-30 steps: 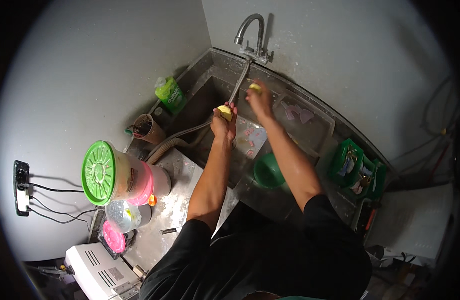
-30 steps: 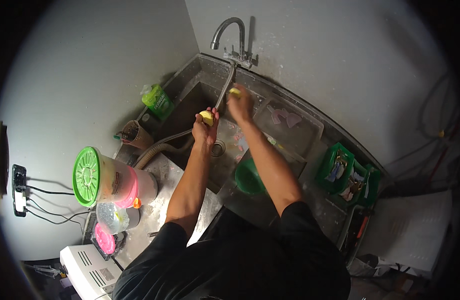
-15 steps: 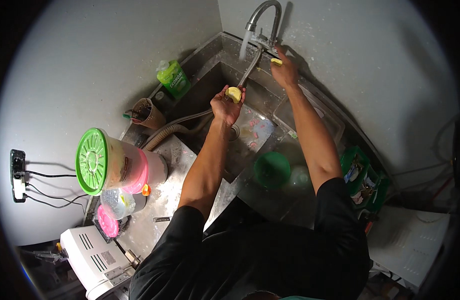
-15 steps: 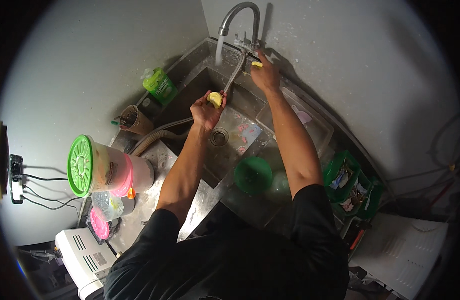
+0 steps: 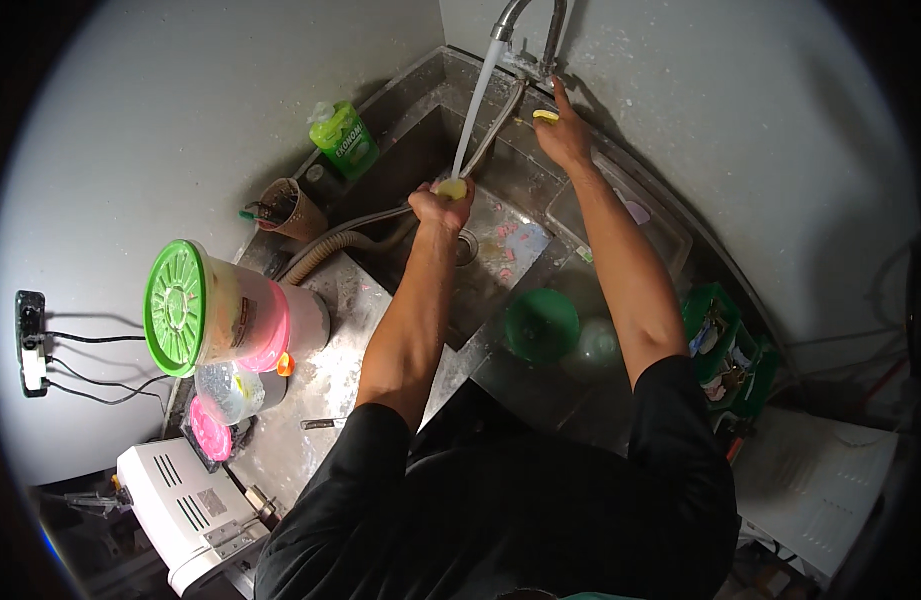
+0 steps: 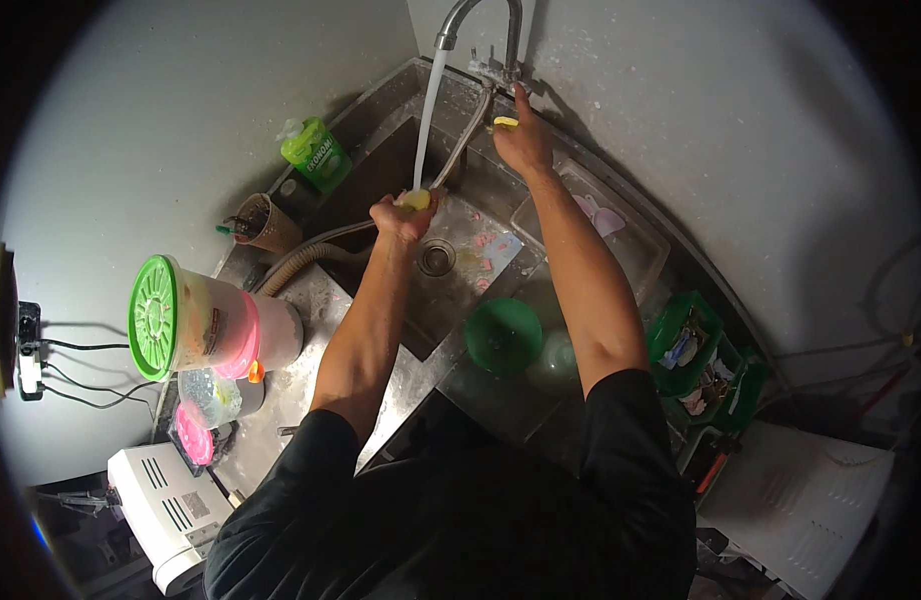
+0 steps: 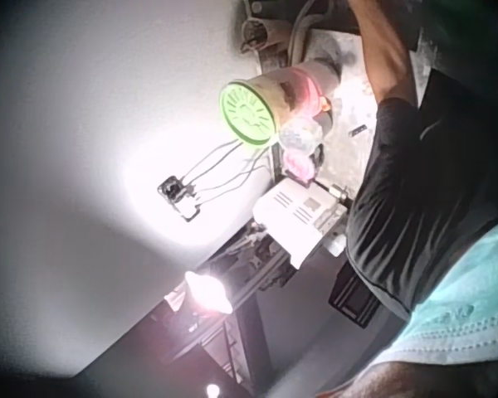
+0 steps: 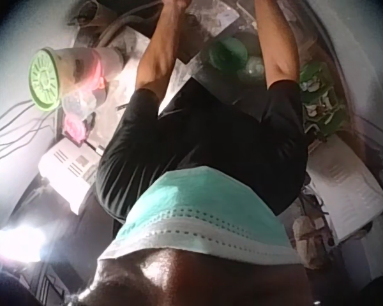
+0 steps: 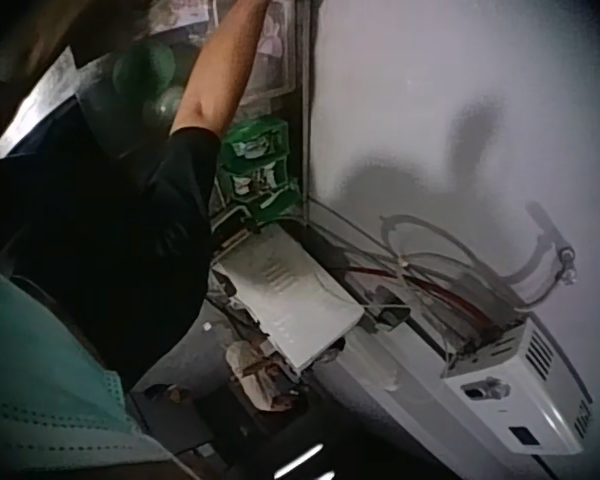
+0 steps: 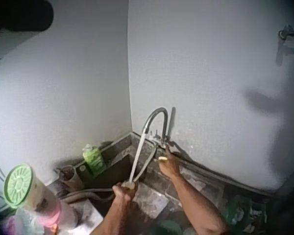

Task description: The person cleans a yellow sponge under running water, then assembles a metal denture framework with pink denture bases by hand, repeatedly fitting and adjusting the components under a magnifying lamp. The person rinses the assembled denture under the tap and continues to adjust the metal framework.

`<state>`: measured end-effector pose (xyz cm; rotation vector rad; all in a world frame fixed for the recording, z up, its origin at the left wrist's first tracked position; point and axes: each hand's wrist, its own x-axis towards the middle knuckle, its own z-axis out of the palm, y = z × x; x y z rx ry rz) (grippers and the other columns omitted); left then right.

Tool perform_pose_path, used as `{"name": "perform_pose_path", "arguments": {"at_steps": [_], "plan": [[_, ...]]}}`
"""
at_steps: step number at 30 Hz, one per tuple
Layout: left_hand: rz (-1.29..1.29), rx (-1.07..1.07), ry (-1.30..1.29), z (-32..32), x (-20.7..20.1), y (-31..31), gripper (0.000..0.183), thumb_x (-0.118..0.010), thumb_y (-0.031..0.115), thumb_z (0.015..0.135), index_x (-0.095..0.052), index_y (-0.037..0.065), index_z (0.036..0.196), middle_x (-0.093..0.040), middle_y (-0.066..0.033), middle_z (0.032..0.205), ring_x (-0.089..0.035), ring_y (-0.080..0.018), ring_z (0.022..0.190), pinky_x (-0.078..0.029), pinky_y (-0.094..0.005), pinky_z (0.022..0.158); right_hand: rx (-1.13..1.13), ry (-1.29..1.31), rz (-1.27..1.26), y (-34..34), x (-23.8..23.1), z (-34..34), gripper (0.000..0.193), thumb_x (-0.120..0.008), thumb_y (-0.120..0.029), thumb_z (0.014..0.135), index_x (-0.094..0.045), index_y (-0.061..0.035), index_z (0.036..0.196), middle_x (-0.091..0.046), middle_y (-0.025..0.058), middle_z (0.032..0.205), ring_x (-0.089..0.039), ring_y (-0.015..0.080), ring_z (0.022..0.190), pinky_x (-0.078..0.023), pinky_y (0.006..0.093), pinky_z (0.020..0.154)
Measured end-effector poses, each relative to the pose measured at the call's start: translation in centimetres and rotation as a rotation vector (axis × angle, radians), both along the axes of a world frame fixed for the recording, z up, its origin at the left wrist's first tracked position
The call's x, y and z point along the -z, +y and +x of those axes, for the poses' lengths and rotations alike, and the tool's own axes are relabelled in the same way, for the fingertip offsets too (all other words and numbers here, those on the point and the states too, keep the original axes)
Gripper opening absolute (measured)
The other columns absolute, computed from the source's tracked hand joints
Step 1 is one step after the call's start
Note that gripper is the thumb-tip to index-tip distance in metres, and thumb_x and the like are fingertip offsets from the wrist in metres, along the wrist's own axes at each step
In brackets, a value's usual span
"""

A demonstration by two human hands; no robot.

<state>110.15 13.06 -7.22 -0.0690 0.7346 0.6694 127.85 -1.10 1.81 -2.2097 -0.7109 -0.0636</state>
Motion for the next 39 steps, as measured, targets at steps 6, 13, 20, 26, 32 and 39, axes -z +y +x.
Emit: {"name": "perform_pose_path", "arguments": {"at_steps": [6,13,20,26,32,39], "plan": [[-0.124,0.008,-0.008,-1.8,-0.3,-1.2,0.054,-0.027,0.034,0.108,-0.031,0.001,0.151,-0.039,-0.0204,0.152,-0.044,-0.0422,0.139,-0.039,-0.0619,0.116,0.186,-0.014,0.107,1.3,2.3,-2.1,0.072,-0.067,-0.025,0.086,-0.043,-0.0061,0.151,-0.072,0.0269,0.114,-0.069,0.0472,0.106,-0.053,0.0506,0.095],[0.209,0.077,0.019,-0.9,9.2,3.9,0.033,-0.042,0.003,0.097,-0.047,-0.014,0.124,-0.054,-0.0279,0.129,-0.062,-0.0386,0.115,-0.054,-0.0522,0.101,-0.018,1.134,0.722,7.4,6.8,-10.9,0.028,-0.069,-0.003,0.092,-0.060,0.0042,0.117,-0.064,0.0122,0.102,-0.069,0.0289,0.096,-0.069,0.0409,0.078],[0.260,-0.079,0.485,1.3,1.1,0.7,0.036,-0.042,0.022,0.110,-0.051,-0.012,0.119,-0.062,-0.0275,0.119,-0.068,-0.0385,0.107,-0.061,-0.0513,0.088,0.161,0.483,0.368,11.0,8.3,-13.1,0.014,-0.075,-0.013,0.090,-0.076,-0.0012,0.098,-0.077,0.0140,0.087,-0.077,0.0263,0.082,-0.057,0.0398,0.071],[0.126,0.045,0.161,0.3,5.3,6.0,0.042,-0.032,0.019,0.108,-0.051,-0.010,0.131,-0.059,-0.0303,0.130,-0.069,-0.0417,0.108,-0.059,-0.0553,0.093,-0.033,0.682,0.415,13.2,7.6,-13.5,0.013,-0.076,-0.012,0.089,-0.075,-0.0013,0.096,-0.071,0.0047,0.083,-0.069,0.0218,0.071,-0.056,0.0401,0.068],[0.191,0.109,-0.053,3.6,8.5,3.7,0.037,-0.037,0.019,0.102,-0.063,-0.001,0.116,-0.068,-0.0211,0.118,-0.070,-0.0385,0.102,-0.060,-0.0494,0.093,-0.097,0.337,0.050,9.3,5.8,-12.2,0.025,-0.075,-0.014,0.076,-0.074,-0.0019,0.098,-0.076,0.0223,0.095,-0.075,0.0385,0.093,-0.058,0.0436,0.081],[-0.079,0.206,0.226,4.7,4.1,-0.1,0.027,-0.048,0.022,0.100,-0.058,0.005,0.119,-0.062,-0.0160,0.113,-0.066,-0.0296,0.099,-0.062,-0.0440,0.065,0.167,0.519,0.418,3.5,3.9,-4.8,0.017,-0.070,-0.007,0.087,-0.074,-0.0007,0.102,-0.072,0.0107,0.092,-0.069,0.0199,0.081,-0.054,0.0384,0.067]]}}
